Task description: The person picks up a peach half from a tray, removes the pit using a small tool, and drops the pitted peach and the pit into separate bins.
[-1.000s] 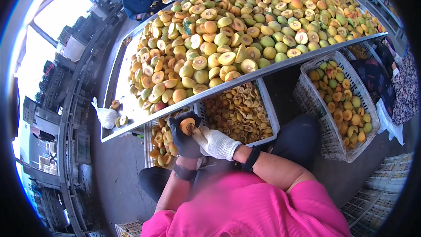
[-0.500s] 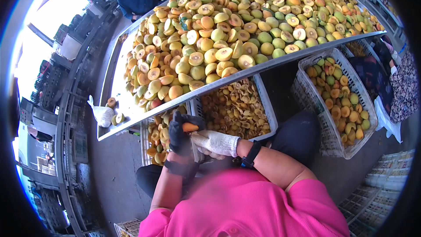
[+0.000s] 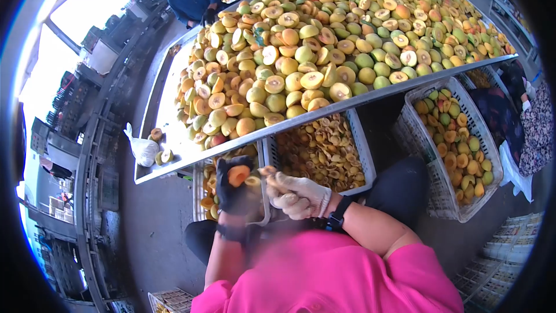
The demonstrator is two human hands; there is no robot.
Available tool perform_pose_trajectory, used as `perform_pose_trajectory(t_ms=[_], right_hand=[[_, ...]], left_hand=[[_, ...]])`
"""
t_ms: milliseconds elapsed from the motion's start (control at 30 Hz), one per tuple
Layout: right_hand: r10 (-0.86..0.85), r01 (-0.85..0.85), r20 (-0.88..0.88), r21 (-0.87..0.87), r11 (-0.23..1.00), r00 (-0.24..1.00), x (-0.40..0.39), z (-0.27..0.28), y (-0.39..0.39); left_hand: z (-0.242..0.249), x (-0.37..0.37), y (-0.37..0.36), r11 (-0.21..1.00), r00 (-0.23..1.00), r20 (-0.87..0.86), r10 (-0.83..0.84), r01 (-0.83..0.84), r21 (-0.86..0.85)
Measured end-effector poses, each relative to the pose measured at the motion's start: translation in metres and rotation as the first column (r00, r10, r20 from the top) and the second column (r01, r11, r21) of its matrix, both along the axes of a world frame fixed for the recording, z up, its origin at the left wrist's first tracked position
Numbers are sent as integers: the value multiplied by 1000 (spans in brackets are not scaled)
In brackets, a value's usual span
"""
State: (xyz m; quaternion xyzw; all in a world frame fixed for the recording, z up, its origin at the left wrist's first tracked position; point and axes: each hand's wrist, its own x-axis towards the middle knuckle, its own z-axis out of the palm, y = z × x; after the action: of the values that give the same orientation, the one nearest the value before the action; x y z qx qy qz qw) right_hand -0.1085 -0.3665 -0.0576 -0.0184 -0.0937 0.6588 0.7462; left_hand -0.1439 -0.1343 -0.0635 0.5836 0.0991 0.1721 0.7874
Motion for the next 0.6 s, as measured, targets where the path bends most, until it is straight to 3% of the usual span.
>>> perform_pose_trajectory(t_ms=[33, 67, 133, 200, 267, 333, 400, 467, 500, 600], right_hand=[[-157, 150, -44, -140, 979, 987, 0, 11, -2], [-165, 151, -114, -116, 982, 980, 5, -1, -1], [-256, 239, -22, -286, 928, 967, 11, -11, 3], [-252, 245, 30, -371, 896, 967, 12, -9, 7], [-234, 263, 121, -456, 850, 965, 9, 4, 12], [-184, 262, 204, -484, 835, 962, 7, 11, 15], [-157, 262, 248, -482, 836, 956, 8, 10, 15], [-151, 270, 270, -487, 831, 951, 8, 15, 12], [-149, 274, 278, -490, 828, 949, 9, 14, 11], [-149, 312, 328, -526, 791, 933, 9, 15, 10]], left_hand=[[15, -4, 16, 920, 995, 46, 85, -96, 380], [29, -7, 29, 695, 982, 119, 148, -189, 693], [42, 1, 55, 687, 931, 191, 311, -359, 632], [54, 18, 64, 615, 907, 245, 343, -414, 671], [66, 49, 74, 253, 918, 312, 246, -371, 893], [71, 83, 71, 180, 935, 226, 272, -280, 943], [73, 110, 68, -23, 924, 195, 330, -198, 980], [72, 129, 72, -58, 903, -15, 430, 44, 997], [71, 136, 73, 24, 876, -136, 462, 142, 990], [71, 137, 81, 144, 891, -155, 428, 102, 984]])
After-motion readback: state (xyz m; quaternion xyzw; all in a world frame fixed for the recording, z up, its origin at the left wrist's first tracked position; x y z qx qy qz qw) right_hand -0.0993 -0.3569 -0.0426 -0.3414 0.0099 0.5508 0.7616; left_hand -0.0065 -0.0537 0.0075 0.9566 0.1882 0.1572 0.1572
